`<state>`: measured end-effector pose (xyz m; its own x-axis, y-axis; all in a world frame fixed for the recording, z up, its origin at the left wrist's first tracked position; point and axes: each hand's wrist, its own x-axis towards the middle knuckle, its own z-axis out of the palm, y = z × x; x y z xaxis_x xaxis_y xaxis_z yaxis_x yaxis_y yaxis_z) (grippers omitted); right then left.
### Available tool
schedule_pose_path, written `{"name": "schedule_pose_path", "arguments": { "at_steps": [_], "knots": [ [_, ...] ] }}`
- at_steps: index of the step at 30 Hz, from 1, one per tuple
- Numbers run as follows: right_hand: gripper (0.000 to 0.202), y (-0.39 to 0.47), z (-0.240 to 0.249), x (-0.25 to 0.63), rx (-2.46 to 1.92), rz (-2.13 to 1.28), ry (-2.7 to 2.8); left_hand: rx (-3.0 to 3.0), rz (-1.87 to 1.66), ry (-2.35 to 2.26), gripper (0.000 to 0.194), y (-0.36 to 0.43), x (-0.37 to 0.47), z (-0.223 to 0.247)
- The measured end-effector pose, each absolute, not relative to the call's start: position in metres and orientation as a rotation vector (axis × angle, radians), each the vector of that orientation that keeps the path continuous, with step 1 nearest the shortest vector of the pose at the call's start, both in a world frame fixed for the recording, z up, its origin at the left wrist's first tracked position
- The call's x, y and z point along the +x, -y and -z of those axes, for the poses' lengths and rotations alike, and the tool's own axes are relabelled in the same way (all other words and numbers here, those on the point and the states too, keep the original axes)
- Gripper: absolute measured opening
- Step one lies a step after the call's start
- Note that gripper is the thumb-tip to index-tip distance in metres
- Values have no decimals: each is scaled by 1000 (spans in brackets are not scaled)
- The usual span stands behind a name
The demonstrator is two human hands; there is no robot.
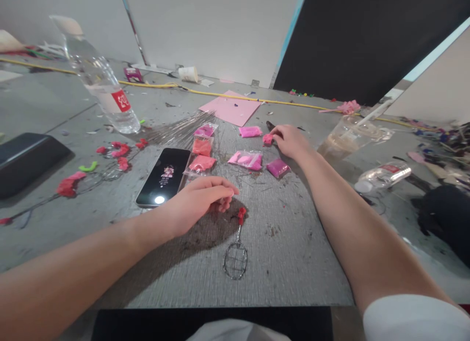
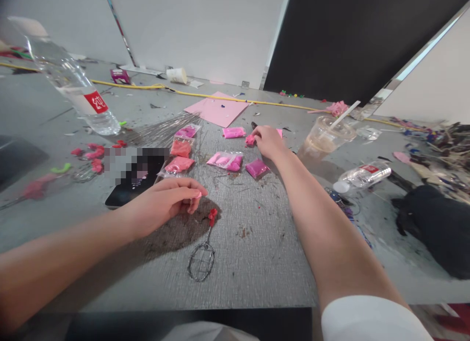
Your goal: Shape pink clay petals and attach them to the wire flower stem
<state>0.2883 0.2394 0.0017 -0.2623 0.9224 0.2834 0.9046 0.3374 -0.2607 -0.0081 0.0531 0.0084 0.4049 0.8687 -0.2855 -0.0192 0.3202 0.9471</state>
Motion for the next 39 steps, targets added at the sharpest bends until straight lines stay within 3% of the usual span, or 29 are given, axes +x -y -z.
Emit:
{"name": "schedule_pose_path", "arguments": {
  "at_steps": [13,24,39],
  "knots": [
    [11,-249,12,274,-1658,-61,2084,1115,-713,-1011,15,-54,-7,-9],
    [17,-249,5,286,-1750,-28,1965,1012,-758,-997,17,-54,-8,-8],
    [11,-219,-15,284,-1781,-59,1809,795,-883,-927,12,-59,-8,-5]
  ]
}}
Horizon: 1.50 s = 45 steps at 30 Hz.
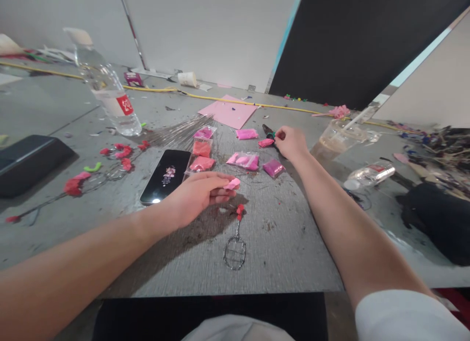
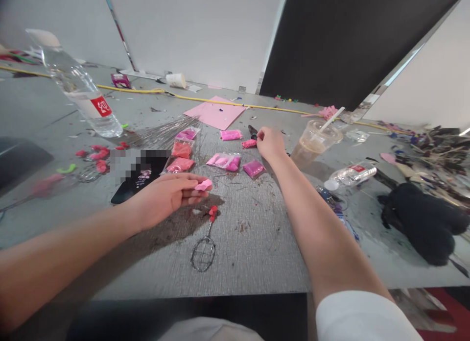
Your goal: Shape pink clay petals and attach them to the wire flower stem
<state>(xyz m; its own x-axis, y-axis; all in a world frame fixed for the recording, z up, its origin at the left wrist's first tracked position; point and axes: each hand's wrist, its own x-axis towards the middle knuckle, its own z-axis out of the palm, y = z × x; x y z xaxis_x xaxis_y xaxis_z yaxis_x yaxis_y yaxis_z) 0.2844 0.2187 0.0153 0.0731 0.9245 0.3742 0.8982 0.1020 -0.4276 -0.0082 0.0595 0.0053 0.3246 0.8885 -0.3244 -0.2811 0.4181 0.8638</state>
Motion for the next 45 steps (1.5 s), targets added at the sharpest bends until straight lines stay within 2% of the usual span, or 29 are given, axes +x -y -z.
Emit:
{"name": "schedule_pose_path", "arguments": {
  "at_steps": [5,8,11,14,18,21,26,30,34,41,45],
  "knots": [
    [17,-185,-35,265,-1675,-242,1822,757,-903,-897,9,-60,-8,-5],
    [12,-149,-51,250,-1562,-371,1892,740,-917,-881,9,-60,-7,-5],
    [15,-107,-62,235,-1365,-366,1981,738,-922,-855,12,-57,-7,-4],
    [17,-75,-58,222,-1215,-399,2008,752,-925,-849,11,-55,-6,-6],
    [10,-56,-39,212,-1125,-803,1864,753,-930,-887,8,-53,-6,-8],
    [12,-53,-31,212,-1131,-956,1754,755,-914,-920,10,-51,-6,-8],
    [17,-53,-26,216,-1146,-965,1750,793,-889,-908,15,-49,-4,-9],
    [11,-51,-23,214,-1172,-764,1921,868,-870,-948,18,-47,-3,-13],
    [16,-48,-22,212,-1181,-658,1990,884,-867,-978,17,-46,-2,-15],
    [8,-44,-18,213,-1059,-949,1796,872,-895,-970,20,-49,-4,-10],
    [20,-41,-22,211,-1103,-1096,1702,895,-880,-935,19,-48,-5,-10]
  ]
}}
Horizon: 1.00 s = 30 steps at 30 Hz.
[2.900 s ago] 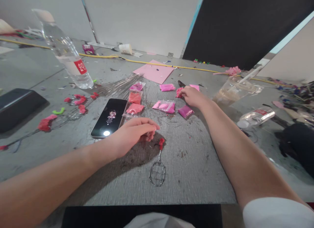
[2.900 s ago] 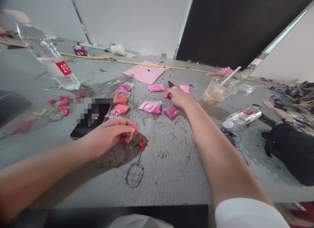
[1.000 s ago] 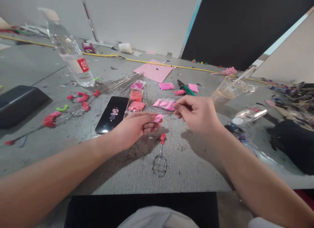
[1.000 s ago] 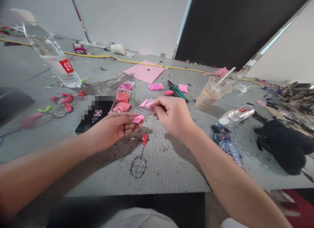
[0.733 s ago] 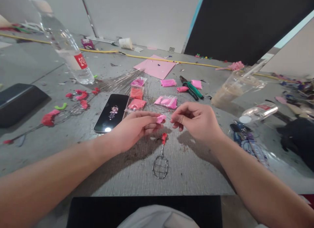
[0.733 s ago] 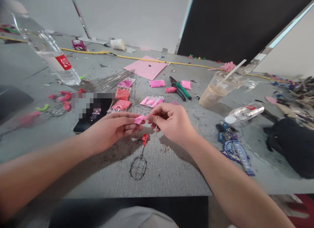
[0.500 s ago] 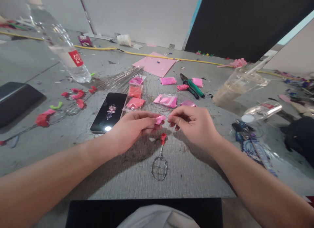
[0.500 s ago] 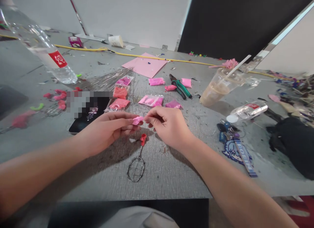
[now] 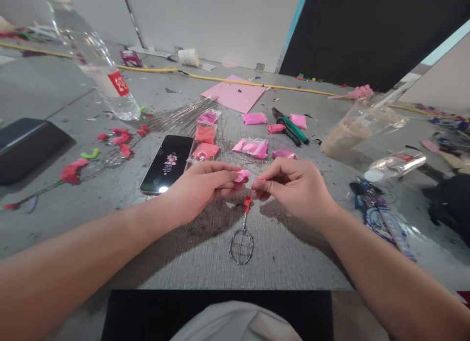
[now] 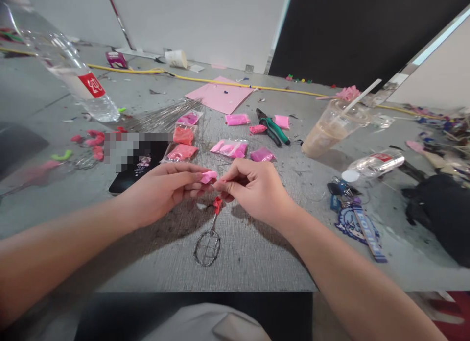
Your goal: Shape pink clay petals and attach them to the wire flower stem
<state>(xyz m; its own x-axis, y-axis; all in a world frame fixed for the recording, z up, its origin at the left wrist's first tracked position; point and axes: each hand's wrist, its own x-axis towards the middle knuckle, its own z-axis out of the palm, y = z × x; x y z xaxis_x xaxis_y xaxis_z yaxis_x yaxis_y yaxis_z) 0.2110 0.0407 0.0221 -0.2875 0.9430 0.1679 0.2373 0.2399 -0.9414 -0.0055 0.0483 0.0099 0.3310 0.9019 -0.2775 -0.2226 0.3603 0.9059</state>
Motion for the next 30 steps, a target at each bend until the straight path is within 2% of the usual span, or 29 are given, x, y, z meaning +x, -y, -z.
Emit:
{"name": "schedule_pose_path", "arguments": {
  "at_steps": [5,17,25,30],
  "knots": [
    [35,-40,-22,210,-1144,-1104,1674,894,-850,-956,18,-47,-4,-14],
    [18,-44,-22,210,-994,-1155,1618,846,-890,-979,11,-47,-2,-14],
    [25,-44,-25,208,-913,-1244,1503,857,-894,-984,12,-46,-2,-15],
    [31,-42,-23,212,-977,-1078,1598,876,-881,-973,17,-46,-2,-15]
  ]
}}
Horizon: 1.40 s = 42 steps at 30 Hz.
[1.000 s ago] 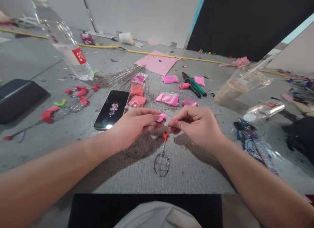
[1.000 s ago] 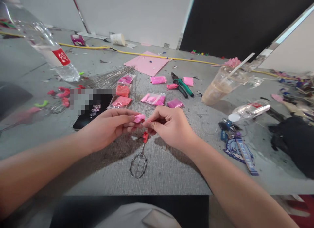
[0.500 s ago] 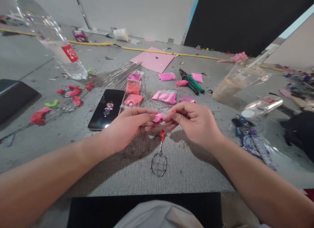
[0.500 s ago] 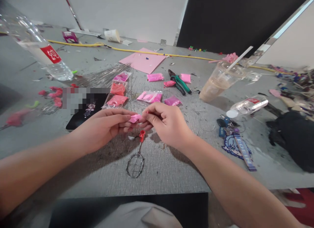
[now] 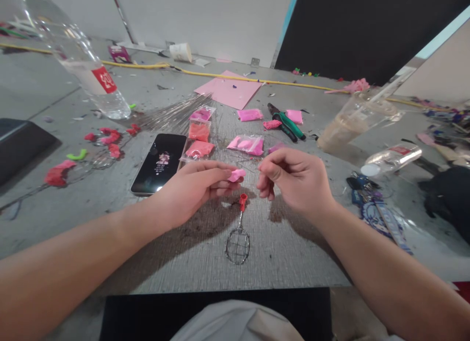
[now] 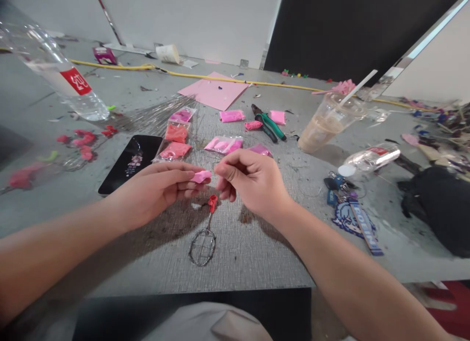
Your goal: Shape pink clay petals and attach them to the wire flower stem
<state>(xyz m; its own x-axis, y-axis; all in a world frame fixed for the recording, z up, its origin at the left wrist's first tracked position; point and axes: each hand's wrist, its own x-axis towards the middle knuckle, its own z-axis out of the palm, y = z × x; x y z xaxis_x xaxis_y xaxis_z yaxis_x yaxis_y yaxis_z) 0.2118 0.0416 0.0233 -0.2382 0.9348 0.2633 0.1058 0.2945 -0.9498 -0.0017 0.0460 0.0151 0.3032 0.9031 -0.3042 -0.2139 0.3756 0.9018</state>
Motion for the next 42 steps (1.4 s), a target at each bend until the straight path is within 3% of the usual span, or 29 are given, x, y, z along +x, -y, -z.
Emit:
{"name": "schedule_pose_path", "arguments": {
  "at_steps": [8,14,22,42],
  "knots": [
    [53,-36,-29,215,-1127,-626,1865,879,-858,-987,17,-46,-2,-16],
    [30,-43,-23,210,-1021,-1030,1604,864,-879,-964,12,-47,-3,-15],
    [36,-46,-29,207,-1031,-1407,1391,877,-875,-929,12,-47,-3,-12],
    [25,-45,-23,208,-964,-1205,1475,857,-887,-963,11,-49,-3,-11]
  ]
}}
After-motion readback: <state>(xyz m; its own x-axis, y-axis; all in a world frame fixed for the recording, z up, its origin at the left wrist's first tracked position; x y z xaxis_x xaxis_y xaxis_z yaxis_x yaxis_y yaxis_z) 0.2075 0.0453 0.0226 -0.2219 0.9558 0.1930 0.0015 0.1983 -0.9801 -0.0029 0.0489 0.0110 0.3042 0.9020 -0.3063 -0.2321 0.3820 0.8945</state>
